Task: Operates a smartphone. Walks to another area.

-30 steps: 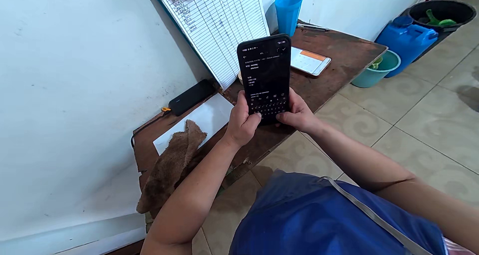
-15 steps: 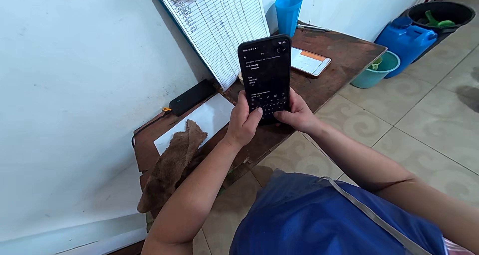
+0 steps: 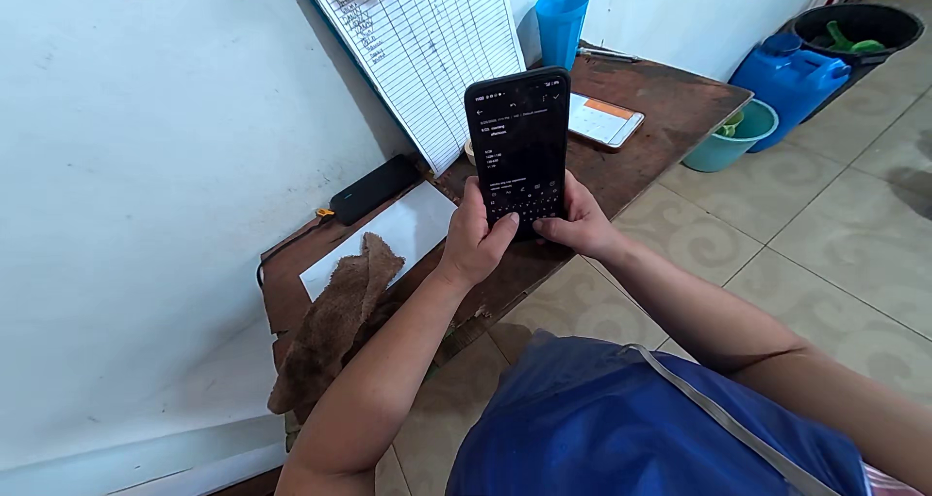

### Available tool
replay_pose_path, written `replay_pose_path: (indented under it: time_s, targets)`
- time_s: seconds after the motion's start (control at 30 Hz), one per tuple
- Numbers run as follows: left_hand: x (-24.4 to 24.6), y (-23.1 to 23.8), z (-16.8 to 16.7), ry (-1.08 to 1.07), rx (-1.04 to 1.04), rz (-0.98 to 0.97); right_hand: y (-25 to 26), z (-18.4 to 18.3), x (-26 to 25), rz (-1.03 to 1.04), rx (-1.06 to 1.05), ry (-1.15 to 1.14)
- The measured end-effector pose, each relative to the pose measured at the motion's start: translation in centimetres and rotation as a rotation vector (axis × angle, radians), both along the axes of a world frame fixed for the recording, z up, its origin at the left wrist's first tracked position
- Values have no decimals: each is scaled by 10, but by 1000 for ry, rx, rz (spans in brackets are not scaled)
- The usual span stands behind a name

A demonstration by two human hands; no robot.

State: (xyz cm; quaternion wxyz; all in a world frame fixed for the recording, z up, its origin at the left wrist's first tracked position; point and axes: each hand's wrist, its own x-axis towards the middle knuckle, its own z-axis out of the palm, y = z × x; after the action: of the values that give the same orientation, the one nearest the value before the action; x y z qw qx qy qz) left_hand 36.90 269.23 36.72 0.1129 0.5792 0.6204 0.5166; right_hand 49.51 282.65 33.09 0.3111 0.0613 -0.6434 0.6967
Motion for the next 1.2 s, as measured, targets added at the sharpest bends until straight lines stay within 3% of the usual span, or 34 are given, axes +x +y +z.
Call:
replay_pose_path:
  time_s: [0.43, 0.63, 1.2]
  targets:
    - [-2, 0, -1, 43, 10, -54, -4, 5, -1, -132, -44, -72]
    - [-4, -1, -1, 14, -1, -51, 2, 0, 0, 14, 7, -10]
    - [-4, 0, -2, -41, -5, -42, 6, -3, 0, 67, -12, -16]
